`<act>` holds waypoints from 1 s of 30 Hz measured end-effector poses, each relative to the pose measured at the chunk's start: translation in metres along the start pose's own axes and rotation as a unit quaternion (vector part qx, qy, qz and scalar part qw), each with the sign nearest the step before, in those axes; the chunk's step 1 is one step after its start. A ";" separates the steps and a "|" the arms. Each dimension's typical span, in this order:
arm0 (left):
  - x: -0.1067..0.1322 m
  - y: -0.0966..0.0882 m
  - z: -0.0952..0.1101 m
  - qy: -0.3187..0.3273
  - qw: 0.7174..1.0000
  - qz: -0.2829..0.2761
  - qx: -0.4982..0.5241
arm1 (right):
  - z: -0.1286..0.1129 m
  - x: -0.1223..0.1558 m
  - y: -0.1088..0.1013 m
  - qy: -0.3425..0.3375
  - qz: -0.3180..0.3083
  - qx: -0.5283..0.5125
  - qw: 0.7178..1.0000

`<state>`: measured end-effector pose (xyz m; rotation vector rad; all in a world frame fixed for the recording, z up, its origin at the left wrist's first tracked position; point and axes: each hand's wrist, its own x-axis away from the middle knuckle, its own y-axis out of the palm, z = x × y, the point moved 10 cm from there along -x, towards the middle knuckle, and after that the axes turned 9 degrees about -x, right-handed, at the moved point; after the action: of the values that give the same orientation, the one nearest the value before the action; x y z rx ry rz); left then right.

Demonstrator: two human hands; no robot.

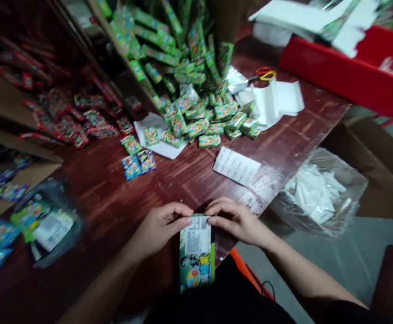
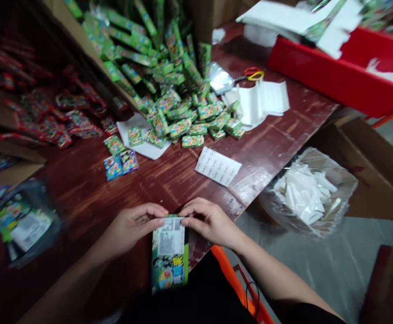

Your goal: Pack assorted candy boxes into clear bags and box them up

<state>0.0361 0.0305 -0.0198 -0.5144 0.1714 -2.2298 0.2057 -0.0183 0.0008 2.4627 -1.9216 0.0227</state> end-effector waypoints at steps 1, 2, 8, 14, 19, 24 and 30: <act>-0.004 0.000 0.000 0.003 1.000 -0.005 -0.010 | -0.008 -0.004 -0.013 -0.028 0.009 0.036 0.999; -0.009 0.001 0.003 0.013 1.000 -0.010 -0.020 | -0.016 -0.009 -0.034 -0.053 0.036 0.080 0.995; -0.047 0.036 0.050 0.104 0.979 -0.097 -0.147 | -0.031 -0.059 -0.174 -0.065 0.207 0.356 0.909; -0.098 0.071 0.074 0.128 0.965 -0.157 -0.165 | -0.005 -0.133 -0.161 -0.075 0.055 0.389 0.917; -0.127 0.070 0.057 0.110 0.974 -0.138 -0.140 | 0.001 -0.135 -0.150 -0.111 0.042 0.388 0.914; -0.134 0.072 0.042 0.090 0.977 -0.139 -0.138 | -0.009 -0.108 -0.132 -0.166 0.007 0.357 0.919; -0.129 0.073 0.046 0.102 0.978 -0.112 -0.143 | -0.025 -0.078 -0.148 -0.146 0.120 0.170 0.967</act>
<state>0.1815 0.0823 -0.0384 -0.4750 0.5736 -2.4935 0.3302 0.0939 0.0236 2.5334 -2.5251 -0.0098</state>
